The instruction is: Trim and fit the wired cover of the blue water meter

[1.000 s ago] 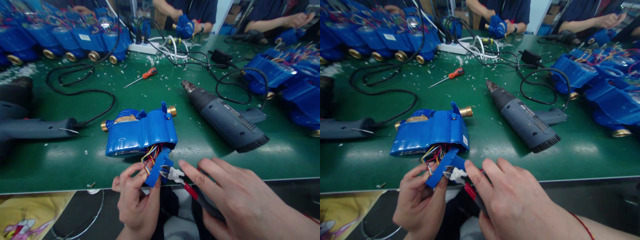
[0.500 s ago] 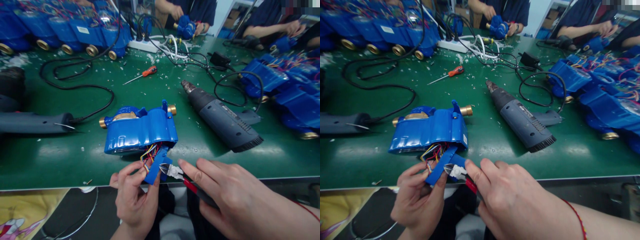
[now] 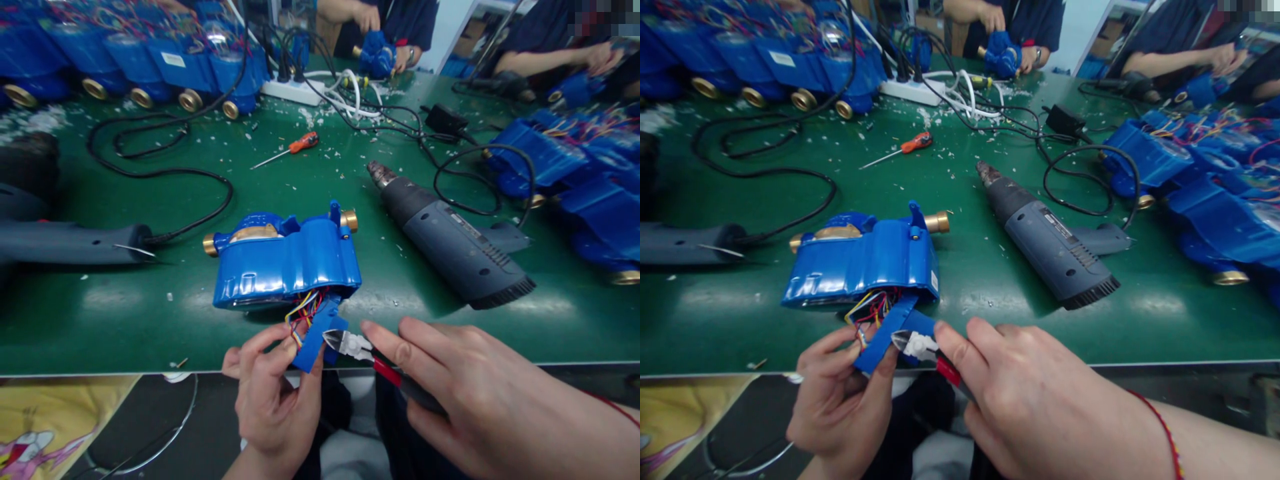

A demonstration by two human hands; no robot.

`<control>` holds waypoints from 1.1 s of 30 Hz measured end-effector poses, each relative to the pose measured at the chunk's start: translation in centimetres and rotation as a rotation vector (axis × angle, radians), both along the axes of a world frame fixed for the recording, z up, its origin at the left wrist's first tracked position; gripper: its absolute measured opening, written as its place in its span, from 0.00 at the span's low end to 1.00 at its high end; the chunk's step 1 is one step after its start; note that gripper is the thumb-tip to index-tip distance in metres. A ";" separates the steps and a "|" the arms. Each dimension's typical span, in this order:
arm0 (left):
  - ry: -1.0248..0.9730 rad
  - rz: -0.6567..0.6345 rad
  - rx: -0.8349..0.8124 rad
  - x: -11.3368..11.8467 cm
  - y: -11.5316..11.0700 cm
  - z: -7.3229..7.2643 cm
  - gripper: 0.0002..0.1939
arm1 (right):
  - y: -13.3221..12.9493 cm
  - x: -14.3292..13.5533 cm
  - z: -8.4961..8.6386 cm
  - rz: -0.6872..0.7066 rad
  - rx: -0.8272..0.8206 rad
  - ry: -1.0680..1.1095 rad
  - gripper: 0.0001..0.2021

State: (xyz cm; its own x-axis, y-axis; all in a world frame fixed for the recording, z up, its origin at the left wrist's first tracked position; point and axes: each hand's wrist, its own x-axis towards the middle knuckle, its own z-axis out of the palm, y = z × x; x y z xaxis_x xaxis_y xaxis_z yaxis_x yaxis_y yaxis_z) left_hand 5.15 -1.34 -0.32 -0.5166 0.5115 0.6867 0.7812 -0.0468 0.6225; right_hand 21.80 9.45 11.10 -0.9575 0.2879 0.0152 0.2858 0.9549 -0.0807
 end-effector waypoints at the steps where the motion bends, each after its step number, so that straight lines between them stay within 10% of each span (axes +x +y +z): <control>1: 0.001 -0.001 0.000 0.0 0.0 0.0 0.10 | 0.1 0.0 0.1 0.001 0.001 0.001 0.27; 33: 0.022 -0.002 0.002 -0.1 -0.1 -0.1 0.09 | -0.2 -0.4 0.0 -0.019 0.112 0.027 0.20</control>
